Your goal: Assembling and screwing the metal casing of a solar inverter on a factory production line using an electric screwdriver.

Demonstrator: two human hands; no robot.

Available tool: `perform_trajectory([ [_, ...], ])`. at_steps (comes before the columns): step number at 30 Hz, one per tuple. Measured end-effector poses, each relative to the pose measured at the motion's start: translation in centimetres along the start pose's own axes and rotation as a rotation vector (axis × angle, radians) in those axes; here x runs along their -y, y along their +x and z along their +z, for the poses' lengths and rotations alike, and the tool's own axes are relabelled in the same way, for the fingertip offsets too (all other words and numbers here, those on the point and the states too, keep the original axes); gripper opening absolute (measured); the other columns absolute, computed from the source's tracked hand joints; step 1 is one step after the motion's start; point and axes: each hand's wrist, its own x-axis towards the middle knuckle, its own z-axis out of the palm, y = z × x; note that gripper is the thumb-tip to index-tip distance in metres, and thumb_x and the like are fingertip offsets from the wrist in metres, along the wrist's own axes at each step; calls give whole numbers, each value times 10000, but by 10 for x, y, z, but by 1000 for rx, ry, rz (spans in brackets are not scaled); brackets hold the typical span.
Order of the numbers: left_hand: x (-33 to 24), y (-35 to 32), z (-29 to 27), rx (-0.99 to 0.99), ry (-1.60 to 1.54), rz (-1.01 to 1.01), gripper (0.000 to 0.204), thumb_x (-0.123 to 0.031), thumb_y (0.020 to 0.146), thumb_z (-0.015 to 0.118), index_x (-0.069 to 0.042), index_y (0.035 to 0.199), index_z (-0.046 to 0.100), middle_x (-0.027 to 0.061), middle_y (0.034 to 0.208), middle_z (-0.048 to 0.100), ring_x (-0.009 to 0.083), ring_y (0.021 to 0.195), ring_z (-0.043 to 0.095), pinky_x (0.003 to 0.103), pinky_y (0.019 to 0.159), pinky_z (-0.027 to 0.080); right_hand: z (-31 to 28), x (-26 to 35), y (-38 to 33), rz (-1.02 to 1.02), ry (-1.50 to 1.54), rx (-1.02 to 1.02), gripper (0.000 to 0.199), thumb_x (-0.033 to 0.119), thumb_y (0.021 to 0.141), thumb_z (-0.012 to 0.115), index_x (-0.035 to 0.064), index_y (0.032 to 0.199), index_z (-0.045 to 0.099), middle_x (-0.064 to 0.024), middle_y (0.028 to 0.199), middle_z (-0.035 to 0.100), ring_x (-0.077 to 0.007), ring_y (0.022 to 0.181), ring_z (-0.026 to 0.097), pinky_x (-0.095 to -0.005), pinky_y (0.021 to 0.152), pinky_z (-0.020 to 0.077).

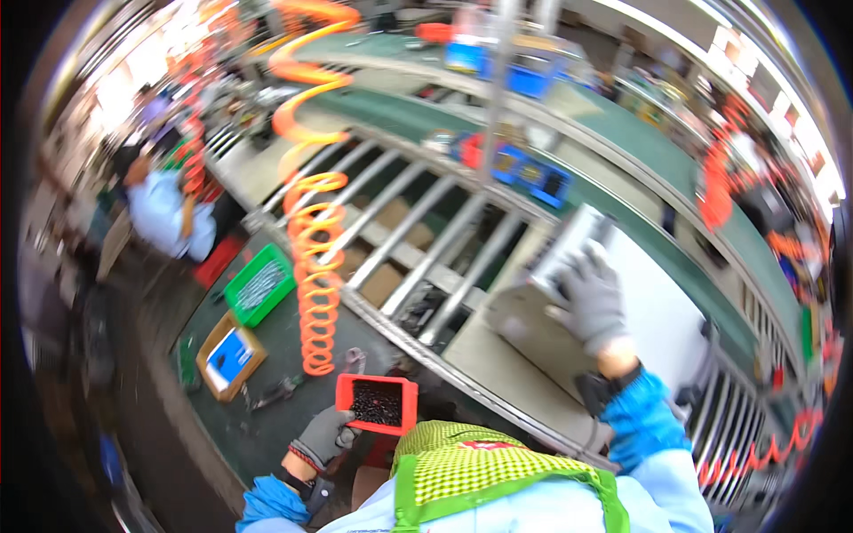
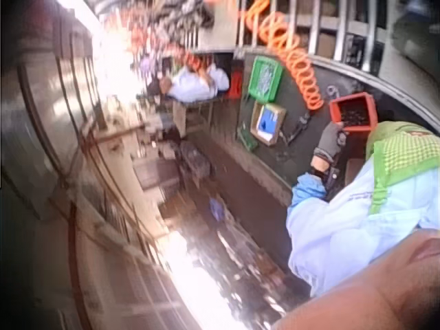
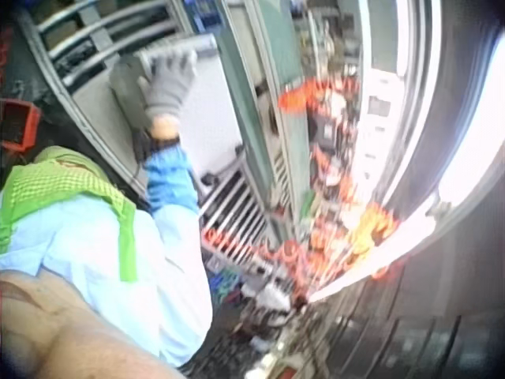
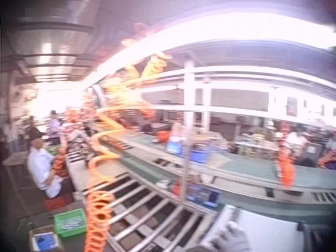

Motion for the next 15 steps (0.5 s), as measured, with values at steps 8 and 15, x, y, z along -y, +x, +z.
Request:
perform_trajectory([
  [8, -12, 88, 122, 19, -338, -22, 69, -145, 925, 514, -80, 902, 519, 42, 659, 522, 97, 465, 445, 244, 399, 371, -9, -12, -24, 82, 44, 67, 648, 389, 624, 796, 181, 1194, 569, -73, 1378, 462, -366, 1368, 311, -511, 1002, 363],
  [15, -111, 199, 200, 170, -360, 41, 116, -134, 941, 458, -44, 945, 531, 4, 731, 565, 46, 530, 507, 175, 416, 398, -11, -14, -32, 94, 68, 60, 606, 362, 634, 788, 186, 1171, 571, -74, 1342, 477, -367, 1354, 328, -525, 998, 362],
])
